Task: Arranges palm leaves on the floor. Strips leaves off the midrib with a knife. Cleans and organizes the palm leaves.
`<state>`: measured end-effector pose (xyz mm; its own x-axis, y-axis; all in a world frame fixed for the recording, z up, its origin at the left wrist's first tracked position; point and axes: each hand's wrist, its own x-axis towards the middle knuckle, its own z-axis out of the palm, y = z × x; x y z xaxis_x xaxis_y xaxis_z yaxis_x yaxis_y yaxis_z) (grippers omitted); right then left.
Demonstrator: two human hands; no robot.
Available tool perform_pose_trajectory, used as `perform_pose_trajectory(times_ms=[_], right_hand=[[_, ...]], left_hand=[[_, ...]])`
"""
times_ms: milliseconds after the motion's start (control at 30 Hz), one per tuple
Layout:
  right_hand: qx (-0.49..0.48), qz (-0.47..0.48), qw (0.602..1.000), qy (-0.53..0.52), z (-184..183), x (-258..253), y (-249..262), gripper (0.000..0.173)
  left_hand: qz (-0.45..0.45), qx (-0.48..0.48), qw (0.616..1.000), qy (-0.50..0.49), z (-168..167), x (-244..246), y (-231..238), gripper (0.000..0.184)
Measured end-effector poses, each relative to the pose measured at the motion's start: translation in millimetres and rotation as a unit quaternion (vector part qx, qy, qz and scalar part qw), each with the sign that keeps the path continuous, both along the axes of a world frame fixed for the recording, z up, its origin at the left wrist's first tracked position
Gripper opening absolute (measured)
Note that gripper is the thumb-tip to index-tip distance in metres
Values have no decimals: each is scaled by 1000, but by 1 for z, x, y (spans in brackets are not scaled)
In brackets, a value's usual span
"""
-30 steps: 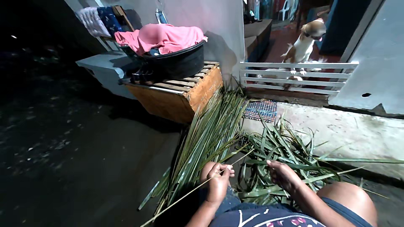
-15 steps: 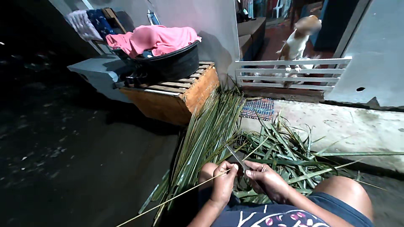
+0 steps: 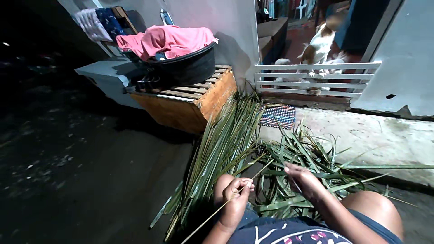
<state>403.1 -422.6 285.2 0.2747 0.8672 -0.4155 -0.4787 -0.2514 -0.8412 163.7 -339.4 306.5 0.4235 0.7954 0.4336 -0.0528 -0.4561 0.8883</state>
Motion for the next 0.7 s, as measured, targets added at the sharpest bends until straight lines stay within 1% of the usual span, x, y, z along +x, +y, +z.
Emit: perform_pose_trajectory(times_ms=[67,133,200,233,300,467,600,700], right_hand=[[38,92,995,12,16,-18,-6,45],[60,160,984,44,29,-35,-10,48],[65,189,976,92,38,-45,-12,47],[64,189,974,111,40,-47,-12,46],[64,177,974,129,40,-47,-13,46],[62,122,978,155,31,-41,-9,44],[41,68,990,119,21,-28,0,42],[13,-10,998,61,8,-13,6,43]], left_hand=[[7,74,997,24,0,5,4,5],[22,178,981,77,5,9,5,4],[28,275,954,115,7,12,6,8],[20,303,945,120,7,13,7,10],[5,320,940,118,8,14,7,11],[-23,282,953,112,5,11,2,13],[-38,290,949,114,4,6,0,13],[-36,303,945,113,6,1,-1,14]])
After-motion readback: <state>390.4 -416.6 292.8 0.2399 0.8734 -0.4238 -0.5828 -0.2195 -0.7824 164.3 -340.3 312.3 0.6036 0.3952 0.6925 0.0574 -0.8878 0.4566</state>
